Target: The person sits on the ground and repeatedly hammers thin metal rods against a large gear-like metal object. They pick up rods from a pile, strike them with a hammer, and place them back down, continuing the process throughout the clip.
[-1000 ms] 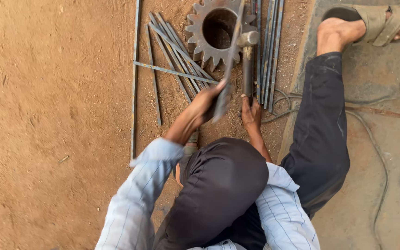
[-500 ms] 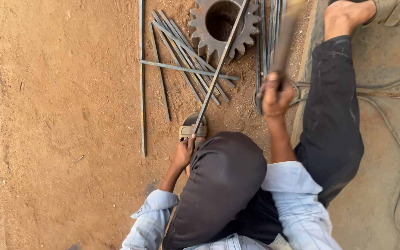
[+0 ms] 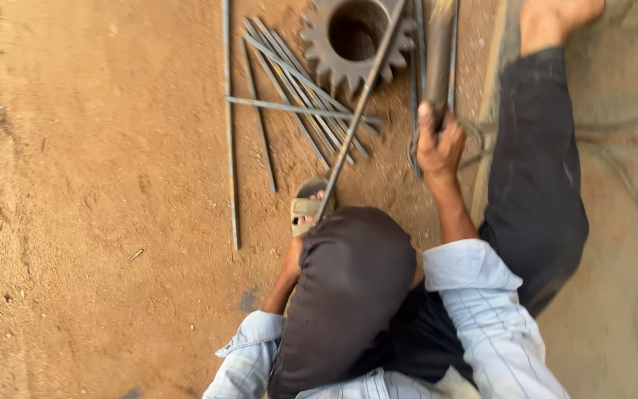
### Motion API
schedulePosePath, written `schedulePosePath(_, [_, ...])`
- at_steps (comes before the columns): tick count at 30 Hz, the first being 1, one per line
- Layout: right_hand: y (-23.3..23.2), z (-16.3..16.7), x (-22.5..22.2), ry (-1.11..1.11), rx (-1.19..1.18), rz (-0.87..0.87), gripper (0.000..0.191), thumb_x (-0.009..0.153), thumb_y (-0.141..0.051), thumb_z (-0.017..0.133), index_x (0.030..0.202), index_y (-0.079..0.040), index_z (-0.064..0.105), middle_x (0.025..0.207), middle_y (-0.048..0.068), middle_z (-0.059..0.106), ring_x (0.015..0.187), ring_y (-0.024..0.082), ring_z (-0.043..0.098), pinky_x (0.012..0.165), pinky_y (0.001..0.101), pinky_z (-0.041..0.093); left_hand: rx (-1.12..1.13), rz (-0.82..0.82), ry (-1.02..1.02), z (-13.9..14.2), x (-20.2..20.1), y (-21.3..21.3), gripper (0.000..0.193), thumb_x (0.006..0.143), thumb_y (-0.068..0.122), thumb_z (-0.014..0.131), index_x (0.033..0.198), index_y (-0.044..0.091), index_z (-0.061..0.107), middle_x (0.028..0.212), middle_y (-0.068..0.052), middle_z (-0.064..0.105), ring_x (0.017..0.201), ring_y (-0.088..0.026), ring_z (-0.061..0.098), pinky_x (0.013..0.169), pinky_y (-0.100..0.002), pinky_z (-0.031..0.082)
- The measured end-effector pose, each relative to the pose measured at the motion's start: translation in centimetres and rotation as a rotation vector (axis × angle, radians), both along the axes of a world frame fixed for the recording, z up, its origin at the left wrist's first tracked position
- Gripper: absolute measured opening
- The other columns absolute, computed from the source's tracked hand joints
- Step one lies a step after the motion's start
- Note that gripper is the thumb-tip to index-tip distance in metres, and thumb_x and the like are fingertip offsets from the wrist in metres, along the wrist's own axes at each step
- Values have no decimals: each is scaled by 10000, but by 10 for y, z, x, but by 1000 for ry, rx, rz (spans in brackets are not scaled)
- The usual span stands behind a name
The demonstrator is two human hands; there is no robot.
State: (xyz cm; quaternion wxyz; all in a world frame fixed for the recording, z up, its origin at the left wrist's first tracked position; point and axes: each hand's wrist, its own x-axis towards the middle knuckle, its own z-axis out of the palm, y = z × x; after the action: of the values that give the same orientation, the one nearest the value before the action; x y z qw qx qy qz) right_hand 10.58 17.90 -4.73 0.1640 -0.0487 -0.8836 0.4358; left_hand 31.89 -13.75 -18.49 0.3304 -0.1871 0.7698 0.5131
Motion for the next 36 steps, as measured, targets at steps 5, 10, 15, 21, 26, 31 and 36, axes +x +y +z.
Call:
schedulePosePath(5, [3,39,-1,333,-339,146,492,1098,-523,531,976,-52,603,661,4,570,519,119,584,482,310,518,111,64,-189,-4,21,-25,747,1078,619,428,1291,-77,598,935,-207,601,837,-340,553,745,-458,452])
schedulePosePath(10, [-11,-5,5,-139,-108,23,517,1105,-526,581,911,-50,634,683,28,584,535,167,565,483,356,473,114,60,-391,2,29,-44,719,1060,590,429,1389,-44,513,818,-196,581,621,-292,476,548,-444,404])
schedulePosePath(15, [-10,-23,6,38,266,12,501,1114,-518,569,958,-56,684,737,39,637,593,187,597,507,348,487,216,137,-236,2,18,-42,517,1027,574,457,1242,107,402,781,-53,561,582,-144,453,498,-329,380])
schedulePosePath(21, [-21,55,8,142,-205,142,409,1109,-426,551,996,-37,611,642,12,590,506,116,595,479,295,502,503,204,-507,37,-4,-60,624,965,762,410,720,201,294,542,72,219,397,-94,190,350,-302,149])
schedulePosePath(26, [-36,110,-2,410,-473,238,410,1104,-405,581,1035,-1,565,723,65,577,521,132,581,465,281,508,495,72,-440,65,-43,-78,636,959,751,406,672,186,349,551,77,263,427,-91,213,380,-297,165])
schedulePosePath(31, [-26,119,7,533,-423,199,488,1078,-485,557,1068,2,596,771,72,591,576,156,632,499,293,560,428,51,-460,62,-41,-79,632,968,732,422,665,181,355,561,76,264,447,-98,207,391,-306,166])
schedulePosePath(36, [-11,60,-17,346,-342,255,431,1133,-439,571,972,-41,616,707,50,603,544,142,617,501,293,553,486,106,-488,48,-8,-77,616,974,738,396,685,196,350,571,83,264,450,-93,203,391,-299,173])
